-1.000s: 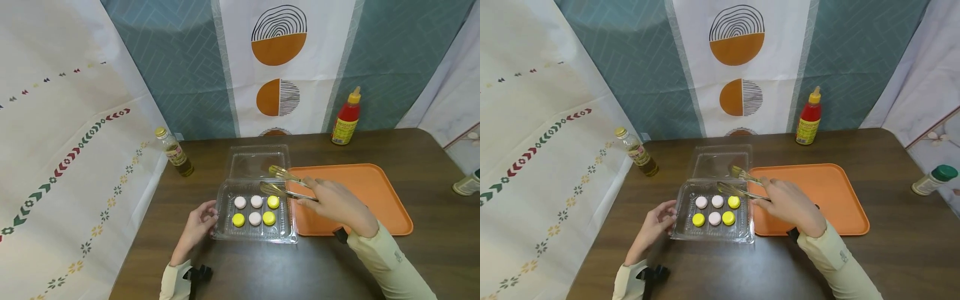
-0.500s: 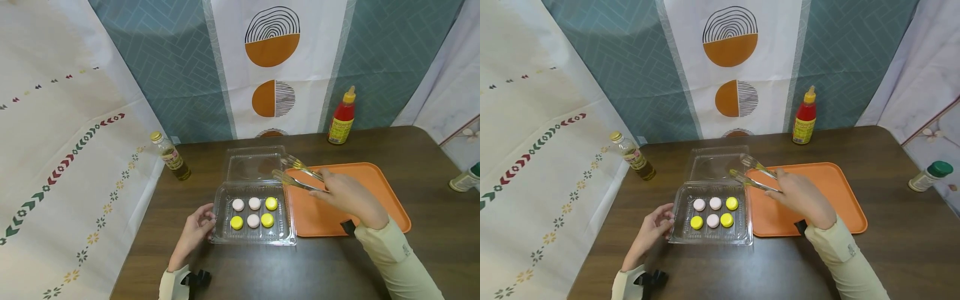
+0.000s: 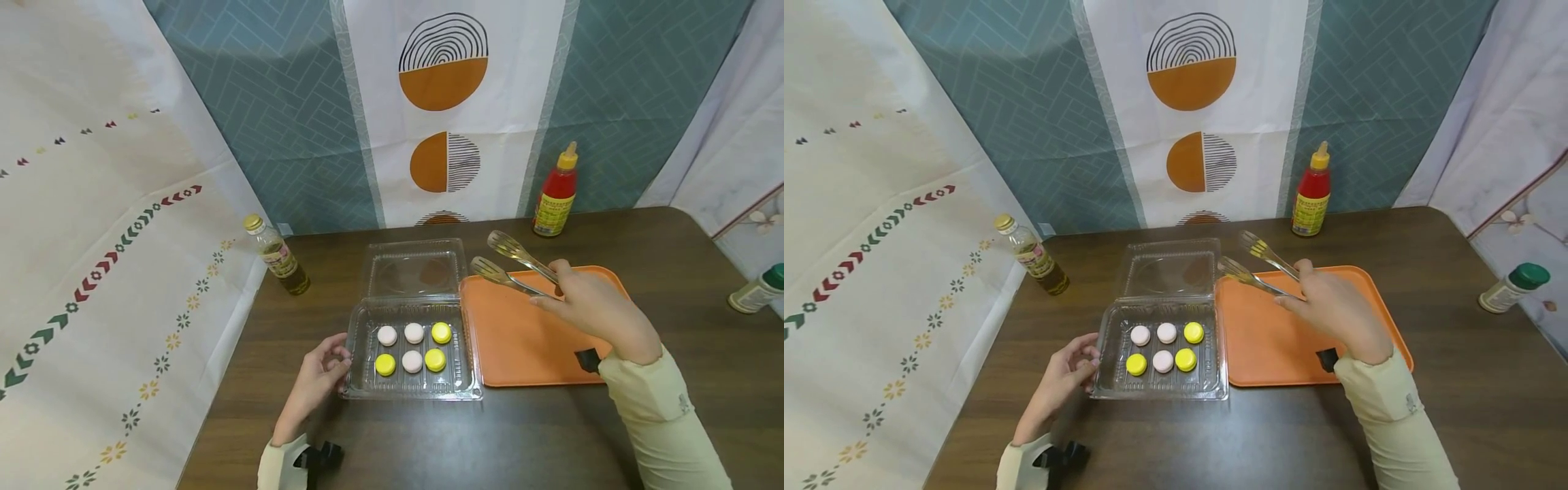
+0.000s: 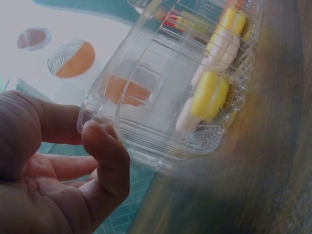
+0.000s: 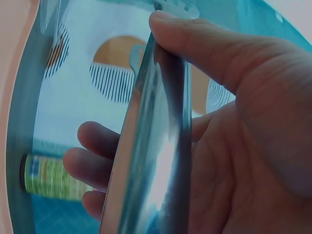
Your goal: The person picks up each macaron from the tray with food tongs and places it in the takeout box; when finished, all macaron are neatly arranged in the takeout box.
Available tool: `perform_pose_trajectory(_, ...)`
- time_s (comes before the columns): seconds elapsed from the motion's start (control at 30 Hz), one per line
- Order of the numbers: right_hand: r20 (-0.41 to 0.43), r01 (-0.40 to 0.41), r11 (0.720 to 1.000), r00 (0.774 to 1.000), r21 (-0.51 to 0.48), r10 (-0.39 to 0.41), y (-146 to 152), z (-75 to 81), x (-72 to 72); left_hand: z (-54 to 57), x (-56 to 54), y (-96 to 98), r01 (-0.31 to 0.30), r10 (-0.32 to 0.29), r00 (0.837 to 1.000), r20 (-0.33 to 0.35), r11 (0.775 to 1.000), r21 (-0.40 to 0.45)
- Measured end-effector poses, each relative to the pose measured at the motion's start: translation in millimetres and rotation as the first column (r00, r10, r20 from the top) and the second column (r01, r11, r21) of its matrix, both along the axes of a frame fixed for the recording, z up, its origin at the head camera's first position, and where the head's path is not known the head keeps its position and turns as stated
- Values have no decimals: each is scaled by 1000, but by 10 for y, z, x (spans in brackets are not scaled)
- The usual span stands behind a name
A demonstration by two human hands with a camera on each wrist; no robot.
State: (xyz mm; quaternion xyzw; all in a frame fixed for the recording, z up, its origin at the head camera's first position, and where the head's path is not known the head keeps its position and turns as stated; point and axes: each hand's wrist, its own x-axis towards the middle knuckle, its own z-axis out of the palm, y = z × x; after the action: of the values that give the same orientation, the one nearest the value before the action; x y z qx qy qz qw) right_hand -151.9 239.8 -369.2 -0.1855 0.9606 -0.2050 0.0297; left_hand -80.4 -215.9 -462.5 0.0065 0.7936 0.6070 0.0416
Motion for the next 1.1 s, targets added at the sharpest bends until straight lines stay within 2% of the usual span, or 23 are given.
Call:
perform_pose_trajectory(0.17,47,67,998,997,-14,-67,169,15,-45,-5,7,-3,9,-9,1000,-3,1000,5)
perform_pose_trajectory(0.73,-77,155,988,985,16,-153,684,-114,-144,-18,8,-6,31,-32,999,-40,999,-7)
perform_pose_trajectory(0.9,-19,215,976,977,20,-215,857,-99,-144,-13,28,-19,23,-23,999,-45,1000,-15)
perform_pose_trajectory(1.1,58,308,951,949,40,-310,1094,-114,-118,-10,14,-13,37,-38,999,-28,999,-32)
